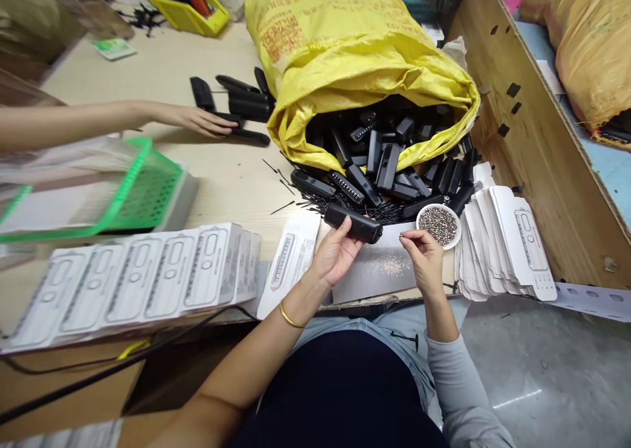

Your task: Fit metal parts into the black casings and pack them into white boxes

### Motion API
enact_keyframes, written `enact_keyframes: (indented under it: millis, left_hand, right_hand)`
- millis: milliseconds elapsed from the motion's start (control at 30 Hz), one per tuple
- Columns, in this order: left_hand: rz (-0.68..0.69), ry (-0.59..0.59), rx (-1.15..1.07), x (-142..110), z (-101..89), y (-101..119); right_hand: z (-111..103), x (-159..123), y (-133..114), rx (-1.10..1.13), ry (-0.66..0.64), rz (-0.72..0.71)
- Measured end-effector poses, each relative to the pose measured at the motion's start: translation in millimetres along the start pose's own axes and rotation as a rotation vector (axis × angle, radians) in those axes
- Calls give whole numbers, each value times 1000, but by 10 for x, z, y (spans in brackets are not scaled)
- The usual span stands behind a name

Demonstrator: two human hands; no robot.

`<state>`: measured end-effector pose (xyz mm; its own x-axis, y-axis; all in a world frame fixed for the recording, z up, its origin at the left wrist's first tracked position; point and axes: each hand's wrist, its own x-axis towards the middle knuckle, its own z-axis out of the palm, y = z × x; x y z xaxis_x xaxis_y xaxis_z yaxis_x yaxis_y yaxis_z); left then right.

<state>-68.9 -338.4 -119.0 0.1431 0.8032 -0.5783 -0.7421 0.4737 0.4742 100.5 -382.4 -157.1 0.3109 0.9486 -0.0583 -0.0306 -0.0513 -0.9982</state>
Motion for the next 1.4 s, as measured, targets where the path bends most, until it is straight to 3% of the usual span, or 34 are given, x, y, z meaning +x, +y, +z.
enact_keyframes:
  millis: [267,533,933,1067,1267,1400]
  left_hand:
    - [-1,12,-30,2,-27,-2]
    - [-2,22,-42,40,-92,-27]
    - [9,44,-79,69,-160,-77]
    - [-2,62,-94,51,-154,-78]
    - [-43,37,-97,-21,-121,-77]
    - [-45,2,-58,-57,-109,-76]
  right_hand:
    - [221,-90,13,-60,-36,-20]
    - [367,-39,62,250,-70,100]
    - [384,-56,68,143,12,129]
    - [403,-95,56,71,68,69]
    - [438,-145,63,-135,158,-239]
    - [431,-163,57,-165,151,-301]
